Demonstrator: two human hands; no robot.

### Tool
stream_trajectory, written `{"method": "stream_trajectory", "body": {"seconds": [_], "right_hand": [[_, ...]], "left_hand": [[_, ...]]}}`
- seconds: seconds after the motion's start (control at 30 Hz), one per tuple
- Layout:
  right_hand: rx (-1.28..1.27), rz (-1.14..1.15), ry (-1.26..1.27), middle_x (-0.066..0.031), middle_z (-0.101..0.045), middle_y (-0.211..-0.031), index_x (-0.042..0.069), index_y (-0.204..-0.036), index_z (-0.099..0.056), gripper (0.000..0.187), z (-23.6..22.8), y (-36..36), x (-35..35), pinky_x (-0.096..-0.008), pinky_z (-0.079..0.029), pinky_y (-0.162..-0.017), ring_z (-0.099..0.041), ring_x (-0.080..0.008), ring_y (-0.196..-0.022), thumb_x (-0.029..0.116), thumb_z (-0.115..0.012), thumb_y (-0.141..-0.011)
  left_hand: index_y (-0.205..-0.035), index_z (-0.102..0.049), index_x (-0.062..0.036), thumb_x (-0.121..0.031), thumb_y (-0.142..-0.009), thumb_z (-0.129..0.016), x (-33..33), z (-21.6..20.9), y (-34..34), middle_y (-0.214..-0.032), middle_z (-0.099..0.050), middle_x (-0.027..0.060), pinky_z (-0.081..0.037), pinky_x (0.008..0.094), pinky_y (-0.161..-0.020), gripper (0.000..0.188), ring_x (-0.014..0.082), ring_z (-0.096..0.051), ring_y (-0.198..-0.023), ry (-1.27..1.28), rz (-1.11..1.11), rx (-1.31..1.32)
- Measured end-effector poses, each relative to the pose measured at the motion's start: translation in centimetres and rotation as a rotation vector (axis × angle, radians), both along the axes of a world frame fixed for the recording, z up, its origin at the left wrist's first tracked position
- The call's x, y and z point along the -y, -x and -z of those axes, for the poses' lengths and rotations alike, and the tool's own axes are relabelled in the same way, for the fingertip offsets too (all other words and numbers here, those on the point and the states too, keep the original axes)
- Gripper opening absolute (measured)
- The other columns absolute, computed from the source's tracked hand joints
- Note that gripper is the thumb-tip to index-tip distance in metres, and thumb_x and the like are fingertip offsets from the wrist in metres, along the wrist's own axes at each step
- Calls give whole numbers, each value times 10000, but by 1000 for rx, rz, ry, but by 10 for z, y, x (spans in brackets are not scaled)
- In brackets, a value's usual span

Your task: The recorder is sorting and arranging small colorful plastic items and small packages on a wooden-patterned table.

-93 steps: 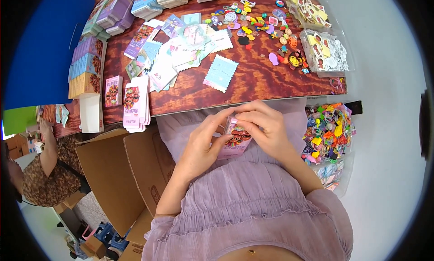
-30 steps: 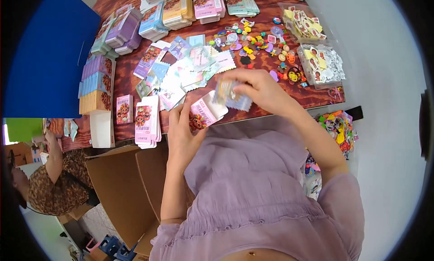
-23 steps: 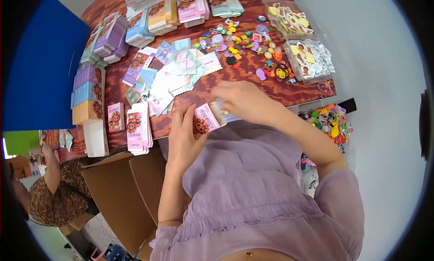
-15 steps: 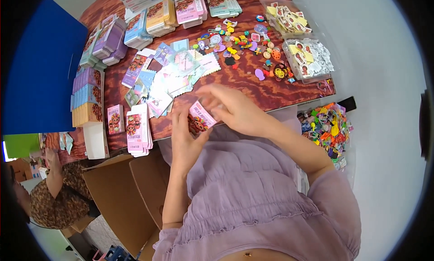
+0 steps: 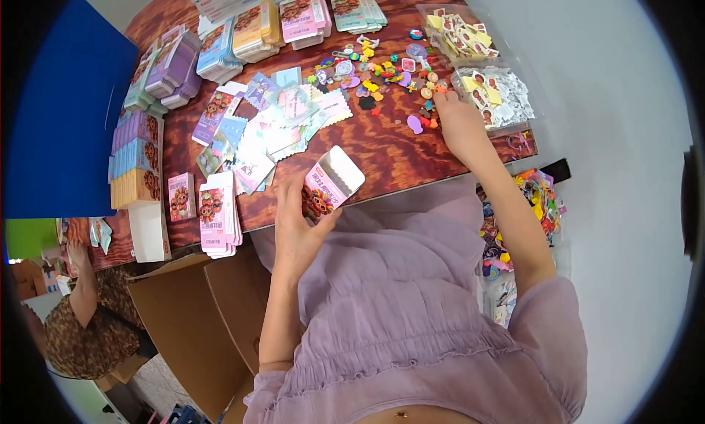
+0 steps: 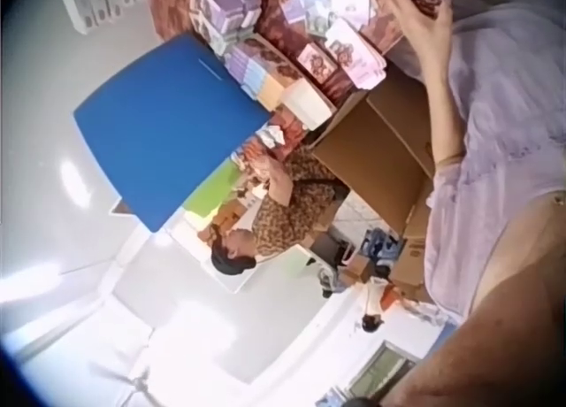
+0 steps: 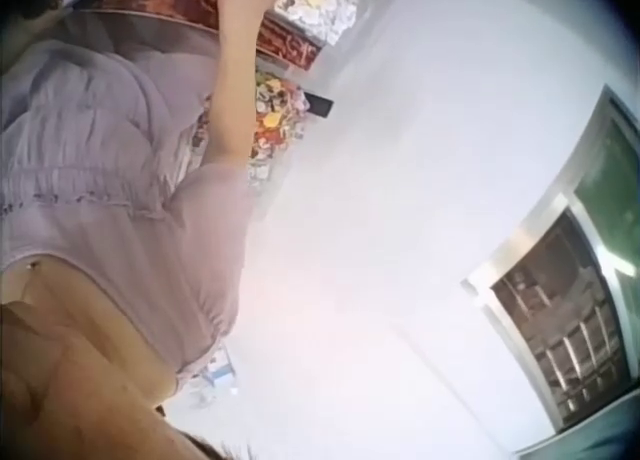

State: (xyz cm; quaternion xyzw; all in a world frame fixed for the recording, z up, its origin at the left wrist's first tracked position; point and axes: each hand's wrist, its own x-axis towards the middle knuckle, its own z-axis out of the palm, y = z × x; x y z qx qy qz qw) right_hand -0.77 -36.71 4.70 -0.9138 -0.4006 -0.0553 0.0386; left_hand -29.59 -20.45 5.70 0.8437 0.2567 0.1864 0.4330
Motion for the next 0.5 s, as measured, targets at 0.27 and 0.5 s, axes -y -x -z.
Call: {"method": "stream_trajectory", "body": {"seconds": [0.27,0.5], "right_hand": [[-199,-218,-190,-172,-613,-968,51,-1078,-645,217,-3,12,-10,-479,-497,-767,-630,-379,-884,84,-617,-866],[-348,-112,-141,-143,-632,-951,30,-911,-610,156,7,12,-21,-438,-483,-758,-621,-358,-891,158,-674,-847]], "left_hand": [[-1331,-485,-10,-101,-725,-788,1,5,-4,-1225,-523,150,-477,388,-907,684,317,-555,-1115,11,11,-51],[-1325,-503,-3,-92,-712,-797,1,1,-6,-1234,-523,127,-488,351,-891,686,265,-560,-1114,60,31,-28]]}}
